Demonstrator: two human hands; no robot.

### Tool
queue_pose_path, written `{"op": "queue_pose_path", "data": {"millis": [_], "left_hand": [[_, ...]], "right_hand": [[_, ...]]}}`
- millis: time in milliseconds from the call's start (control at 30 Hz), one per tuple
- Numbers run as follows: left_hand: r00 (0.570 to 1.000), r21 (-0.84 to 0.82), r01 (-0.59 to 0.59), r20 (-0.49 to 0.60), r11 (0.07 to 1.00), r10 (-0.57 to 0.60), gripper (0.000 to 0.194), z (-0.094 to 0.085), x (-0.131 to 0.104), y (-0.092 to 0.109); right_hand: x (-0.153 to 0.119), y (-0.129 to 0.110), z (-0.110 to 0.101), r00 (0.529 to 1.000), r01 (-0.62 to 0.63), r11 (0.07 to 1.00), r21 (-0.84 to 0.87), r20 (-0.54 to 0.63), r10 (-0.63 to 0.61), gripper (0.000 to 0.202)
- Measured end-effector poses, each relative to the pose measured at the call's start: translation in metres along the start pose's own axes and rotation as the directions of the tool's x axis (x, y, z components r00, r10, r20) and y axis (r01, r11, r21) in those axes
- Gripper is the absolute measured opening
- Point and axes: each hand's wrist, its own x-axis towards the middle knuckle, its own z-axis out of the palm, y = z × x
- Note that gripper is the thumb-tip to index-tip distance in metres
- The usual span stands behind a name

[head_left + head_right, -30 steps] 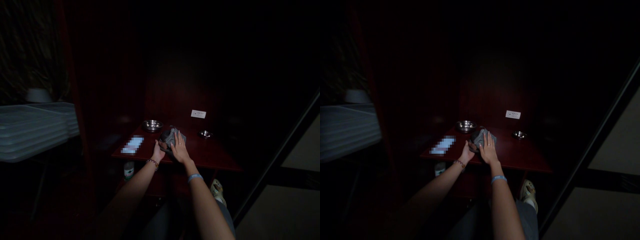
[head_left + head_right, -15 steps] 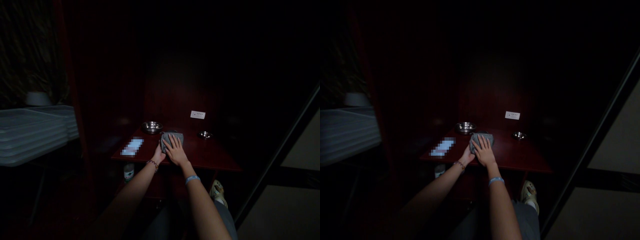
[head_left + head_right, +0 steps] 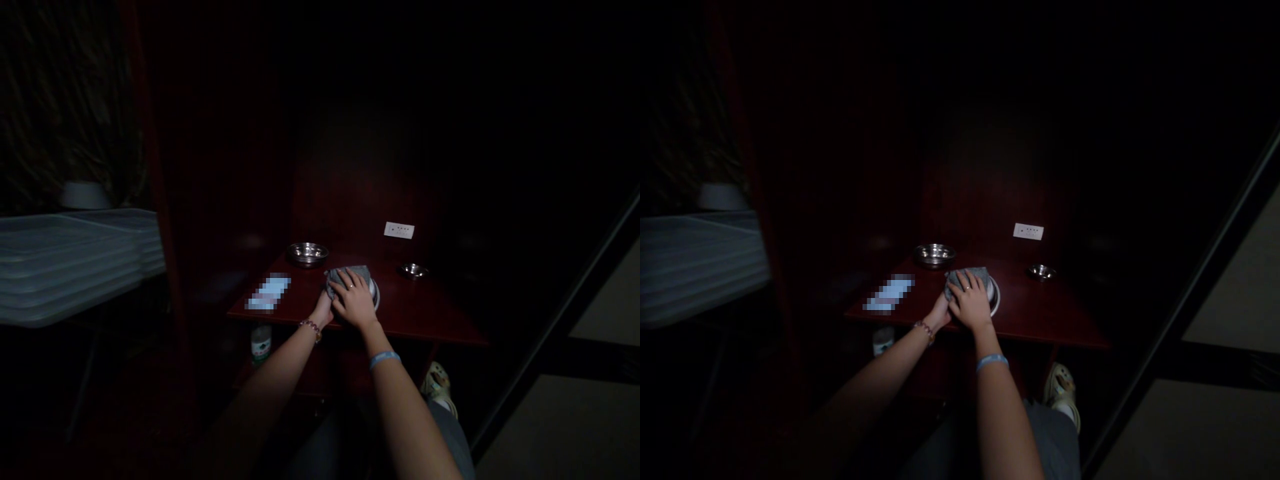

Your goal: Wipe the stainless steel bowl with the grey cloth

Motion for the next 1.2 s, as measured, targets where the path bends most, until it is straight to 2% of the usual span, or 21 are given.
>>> {"op": "queue_pose_path", "data": {"millis": [100,333,467,600,667,833,1033,1200], "left_hand": [[0.997,0.043,0.024,-0.069,0.999,-0.021,0.012,0.002,-0.002,0.000],[0.993,0.050,0.111,-0.049,0.993,-0.108,0.015,0.007,-0.007,0.004],[0.982,0.023,0.185,0.027,0.982,-0.186,0.028,0.011,-0.009,0.010],[0.980,-0.052,0.195,0.055,0.980,-0.192,0.038,0.009,-0.008,0.013],[0.981,-0.082,0.194,0.047,0.978,-0.190,0.041,0.007,-0.006,0.014],[0.985,-0.167,0.170,0.008,0.971,-0.171,0.042,0.002,-0.003,0.017],[0.983,-0.227,0.128,-0.099,0.965,-0.154,0.047,-0.001,0.001,0.020],[0.984,-0.255,0.100,-0.118,0.962,-0.134,0.051,-0.006,0.006,0.019]], "right_hand": [[0.002,0.001,-0.001,0.997,-0.064,0.998,0.030,-0.037,0.065,0.039],[0.005,0.005,-0.004,0.974,-0.193,0.977,0.089,-0.099,0.202,0.034],[0.002,0.014,-0.007,0.932,-0.329,0.936,0.121,-0.115,0.343,0.038],[-0.004,0.024,-0.011,0.889,-0.432,0.879,0.204,-0.072,0.453,0.045],[-0.006,0.028,-0.012,0.894,-0.417,0.871,0.259,-0.056,0.445,0.046],[-0.010,0.033,-0.010,0.939,-0.289,0.884,0.367,-0.071,0.337,0.050],[-0.011,0.033,-0.007,0.981,-0.167,0.930,0.327,-0.043,0.192,0.053],[-0.012,0.028,-0.015,0.998,-0.032,0.973,0.227,-0.037,0.042,0.052]]}}
